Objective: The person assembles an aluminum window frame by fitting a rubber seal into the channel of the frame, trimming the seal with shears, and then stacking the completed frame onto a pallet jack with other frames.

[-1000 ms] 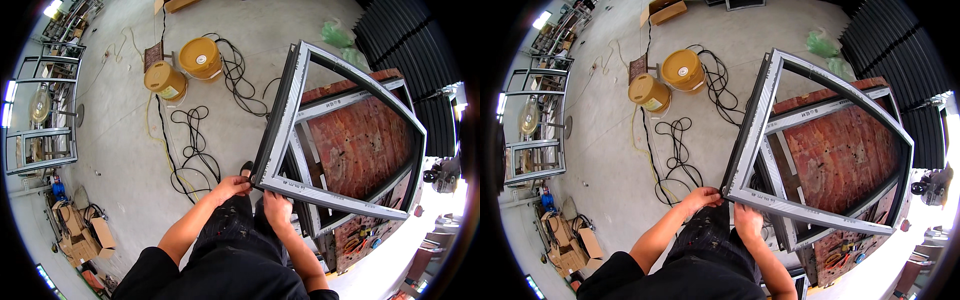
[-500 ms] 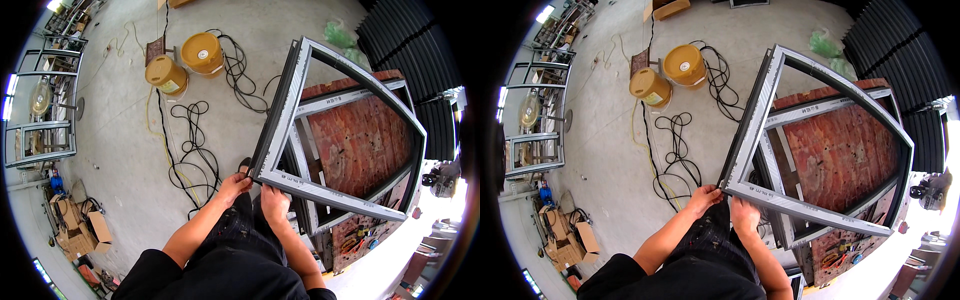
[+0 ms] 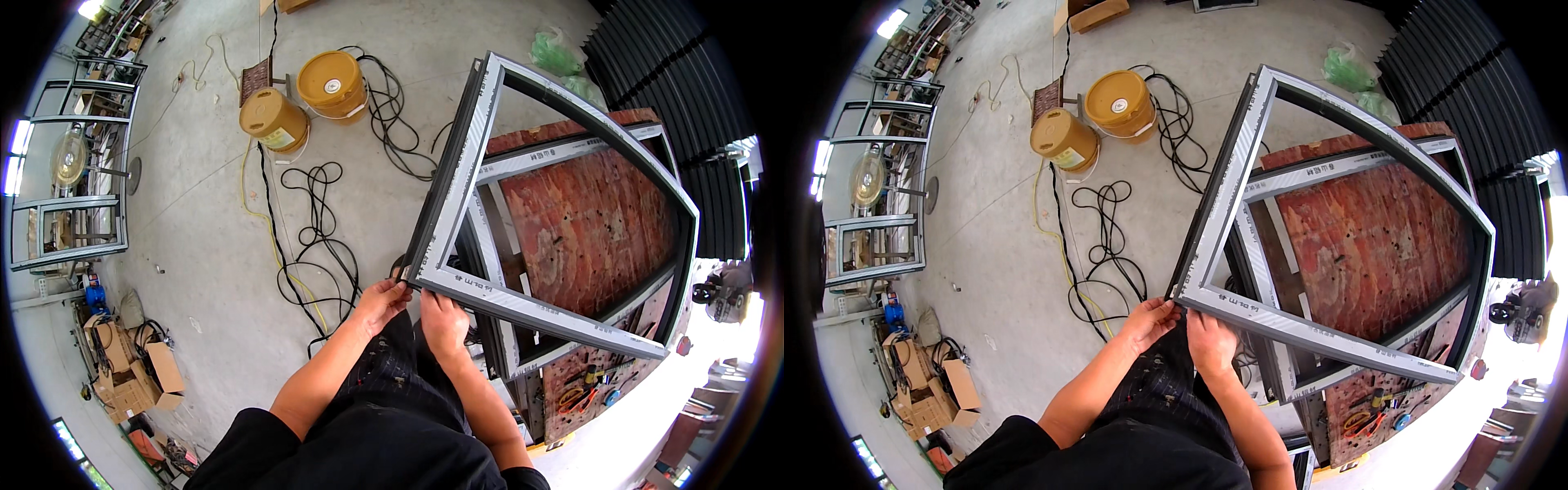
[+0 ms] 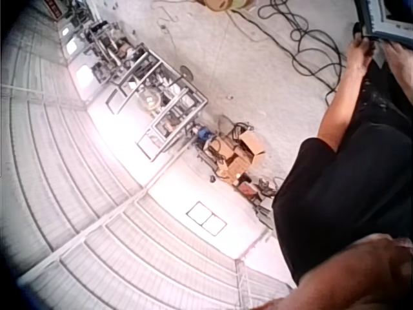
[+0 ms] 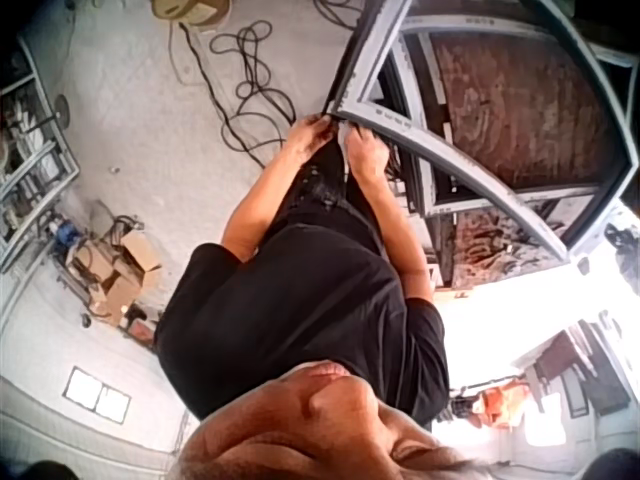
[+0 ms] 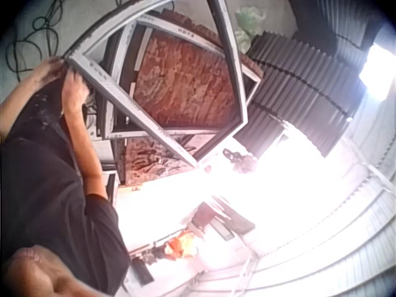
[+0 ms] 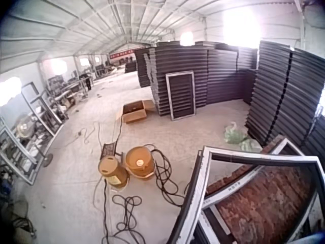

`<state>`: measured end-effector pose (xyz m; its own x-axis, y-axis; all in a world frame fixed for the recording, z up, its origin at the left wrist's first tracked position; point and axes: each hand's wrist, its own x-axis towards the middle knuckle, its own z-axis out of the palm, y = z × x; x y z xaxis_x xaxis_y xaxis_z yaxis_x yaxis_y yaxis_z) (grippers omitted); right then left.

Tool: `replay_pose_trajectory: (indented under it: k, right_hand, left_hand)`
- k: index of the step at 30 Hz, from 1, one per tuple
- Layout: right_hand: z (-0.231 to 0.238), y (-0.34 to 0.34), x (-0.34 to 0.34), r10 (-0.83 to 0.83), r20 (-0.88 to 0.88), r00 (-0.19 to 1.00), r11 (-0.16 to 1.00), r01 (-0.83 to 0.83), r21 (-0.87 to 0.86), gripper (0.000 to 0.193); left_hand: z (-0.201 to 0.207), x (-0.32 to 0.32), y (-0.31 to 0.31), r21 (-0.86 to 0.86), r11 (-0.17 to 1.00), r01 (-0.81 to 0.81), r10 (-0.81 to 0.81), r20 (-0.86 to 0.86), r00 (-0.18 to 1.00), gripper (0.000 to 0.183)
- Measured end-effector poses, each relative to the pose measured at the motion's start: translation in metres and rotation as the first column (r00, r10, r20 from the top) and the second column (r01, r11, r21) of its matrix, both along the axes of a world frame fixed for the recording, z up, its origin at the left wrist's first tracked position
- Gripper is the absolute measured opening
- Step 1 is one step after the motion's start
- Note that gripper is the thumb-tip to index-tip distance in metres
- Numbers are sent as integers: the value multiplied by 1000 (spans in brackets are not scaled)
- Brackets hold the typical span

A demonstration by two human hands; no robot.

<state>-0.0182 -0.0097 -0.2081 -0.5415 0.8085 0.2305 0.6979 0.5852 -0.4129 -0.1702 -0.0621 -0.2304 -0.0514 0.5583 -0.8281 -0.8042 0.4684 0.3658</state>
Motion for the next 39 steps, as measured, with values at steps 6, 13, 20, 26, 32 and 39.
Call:
replay_pose_trajectory:
  k: [6, 13, 20, 26, 32, 39]
  right_hand:
    - [2, 1, 5, 53, 38, 998, 998, -52, -41, 20]
    - [7, 3, 16, 35, -2, 999, 987, -35, -159, 22]
    - [62, -18, 161, -36, 256, 966, 737, 199, -646, 34]
    - [142, -3, 309, -316, 655, 687, 709, 630, -319, 27]
    - [115, 84, 318, -553, 353, 755, 828, 546, 130, 34]
    - [43, 120, 328, -424, 329, 844, 896, 444, 16, 32]
  left_hand:
    - [3, -6, 1, -61, 985, 164, -171, -134, 976, 22]
    - [1, 5, 4, -89, 979, 183, -203, -347, 916, 20]
    - [7, 8, 6, -117, 981, 156, -188, -341, 921, 18]
    - [3, 12, 0, -102, 991, 90, -120, -348, 930, 22]
    - [10, 39, 2, -16, 985, -171, 168, -90, 982, 14]
    - [-3, 47, 10, 54, 965, -258, 263, -221, 939, 14]
